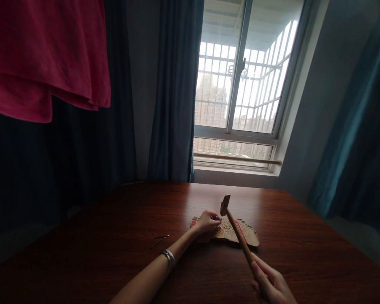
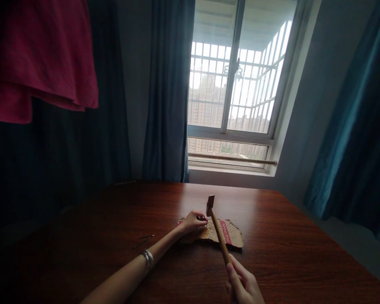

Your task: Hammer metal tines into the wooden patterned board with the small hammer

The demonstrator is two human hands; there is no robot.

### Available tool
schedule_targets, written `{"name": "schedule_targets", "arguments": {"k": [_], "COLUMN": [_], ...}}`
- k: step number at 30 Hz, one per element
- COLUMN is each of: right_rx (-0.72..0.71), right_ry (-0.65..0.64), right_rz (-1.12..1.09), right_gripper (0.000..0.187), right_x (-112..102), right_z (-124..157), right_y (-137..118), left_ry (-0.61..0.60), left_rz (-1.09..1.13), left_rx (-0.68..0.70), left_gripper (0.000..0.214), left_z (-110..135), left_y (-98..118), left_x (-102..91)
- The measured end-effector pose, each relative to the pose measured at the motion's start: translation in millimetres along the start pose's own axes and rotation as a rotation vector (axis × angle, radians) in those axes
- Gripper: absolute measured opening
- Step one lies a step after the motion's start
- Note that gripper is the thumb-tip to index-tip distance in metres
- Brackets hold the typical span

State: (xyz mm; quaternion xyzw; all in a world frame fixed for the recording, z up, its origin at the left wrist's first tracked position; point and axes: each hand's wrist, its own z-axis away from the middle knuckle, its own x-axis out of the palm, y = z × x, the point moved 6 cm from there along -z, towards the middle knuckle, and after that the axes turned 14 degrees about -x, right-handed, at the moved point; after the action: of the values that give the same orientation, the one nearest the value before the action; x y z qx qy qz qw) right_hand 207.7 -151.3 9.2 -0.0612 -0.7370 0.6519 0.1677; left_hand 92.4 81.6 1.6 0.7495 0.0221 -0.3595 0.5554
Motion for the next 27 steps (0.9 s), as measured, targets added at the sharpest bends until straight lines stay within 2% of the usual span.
{"name": "schedule_targets", "arguments": {"k": [10,14,19,27], "right_rx": [-0.068,-0.028,-0.042,0.004], "right_ry": [0.064,0.059,0.053,0.008], "right_rz": [-0.019,0.021,-0.008,0.037], "right_gripper": [0.077,0.086,0.081,0.084], "right_x": [-3.0,-5.5,-8.4,-6.4], "right_z": [-0.8,-1.9,-3.8,-2.8], "right_y": [-1.0,1.5,3.8,-0.9], "left_ry": [-0.001,0.018,0.009,0.018], "left_rz": [0.027,0.009,0.013,0.024], "left_rx": [-0.016,-0.054,-0.045,-0.047], "left_gripper": [0.02,0.021,0.022,0.021], "left_z": [0.2,-2.2,-2.6,0.3], "left_y": [0.2,-4.8,-5.7,-1.8], "left_x": [-0.1,1.2,2.0,-0.6]}}
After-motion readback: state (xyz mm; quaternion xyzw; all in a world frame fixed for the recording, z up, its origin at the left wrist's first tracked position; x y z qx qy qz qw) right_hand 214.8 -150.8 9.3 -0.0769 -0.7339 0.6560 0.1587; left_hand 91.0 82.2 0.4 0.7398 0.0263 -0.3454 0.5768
